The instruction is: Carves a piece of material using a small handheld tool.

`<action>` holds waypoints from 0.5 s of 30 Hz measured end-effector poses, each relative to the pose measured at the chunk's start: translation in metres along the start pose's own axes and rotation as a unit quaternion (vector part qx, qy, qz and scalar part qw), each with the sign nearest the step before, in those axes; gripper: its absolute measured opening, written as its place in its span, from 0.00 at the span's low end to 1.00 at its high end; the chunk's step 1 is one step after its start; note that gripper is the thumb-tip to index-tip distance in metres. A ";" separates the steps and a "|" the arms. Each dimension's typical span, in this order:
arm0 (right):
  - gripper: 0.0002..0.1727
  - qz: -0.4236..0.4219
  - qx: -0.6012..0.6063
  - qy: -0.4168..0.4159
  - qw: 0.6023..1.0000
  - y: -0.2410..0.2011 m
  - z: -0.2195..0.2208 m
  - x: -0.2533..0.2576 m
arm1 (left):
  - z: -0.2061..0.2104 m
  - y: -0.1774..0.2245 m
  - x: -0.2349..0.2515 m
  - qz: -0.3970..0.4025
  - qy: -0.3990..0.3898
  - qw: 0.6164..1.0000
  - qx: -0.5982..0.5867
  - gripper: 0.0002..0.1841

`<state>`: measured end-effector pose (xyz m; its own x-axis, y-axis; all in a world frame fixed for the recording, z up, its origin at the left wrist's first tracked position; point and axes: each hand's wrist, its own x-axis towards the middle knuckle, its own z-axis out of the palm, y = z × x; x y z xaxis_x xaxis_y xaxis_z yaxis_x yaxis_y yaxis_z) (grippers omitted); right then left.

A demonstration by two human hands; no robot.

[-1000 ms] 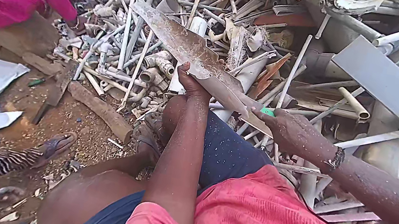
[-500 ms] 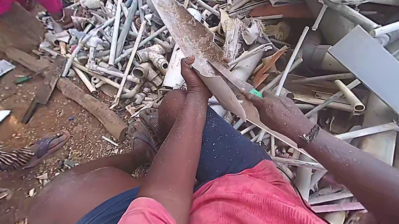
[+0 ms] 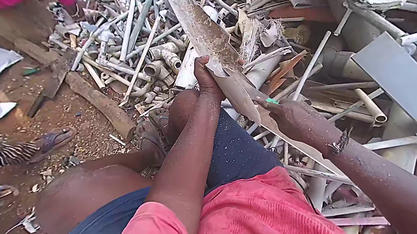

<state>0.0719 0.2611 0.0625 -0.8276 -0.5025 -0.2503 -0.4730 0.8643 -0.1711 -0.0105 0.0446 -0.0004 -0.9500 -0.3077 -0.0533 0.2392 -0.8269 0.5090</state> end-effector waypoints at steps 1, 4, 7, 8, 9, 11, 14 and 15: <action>0.32 0.007 -0.009 -0.010 1.000 0.001 -0.003 -0.007 | 0.001 0.002 0.001 -0.001 0.002 1.000 -0.003 0.16; 0.30 0.011 -0.013 0.011 1.000 0.006 -0.005 0.000 | -0.003 -0.002 0.002 0.002 0.000 1.000 0.018 0.15; 0.30 0.024 -0.003 0.006 1.000 0.004 -0.007 0.025 | 0.002 -0.011 -0.005 -0.014 -0.007 0.999 0.043 0.15; 0.30 0.016 0.001 0.003 1.000 0.004 -0.006 0.024 | 0.002 -0.010 -0.007 -0.021 0.000 0.999 0.049 0.15; 0.29 0.003 0.002 0.005 1.000 0.004 -0.004 0.018 | 0.001 -0.008 -0.006 -0.023 0.003 0.998 0.050 0.15; 0.29 -0.007 -0.006 0.000 1.000 0.004 -0.005 0.002 | 0.000 -0.001 0.000 -0.022 0.018 0.999 0.026 0.16; 0.27 0.006 -0.011 0.010 1.000 0.006 -0.003 0.011 | -0.006 -0.007 0.005 -0.016 0.011 0.999 0.035 0.16; 0.28 0.012 -0.008 0.012 1.000 0.006 -0.004 0.022 | -0.006 -0.013 0.004 -0.017 0.005 0.998 0.053 0.16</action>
<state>0.0498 0.2555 0.0599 -0.8456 -0.4814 -0.2309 -0.4579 0.8763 -0.1498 -0.0164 0.0511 -0.0119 -0.9551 -0.2852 -0.0805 0.1835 -0.7823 0.5952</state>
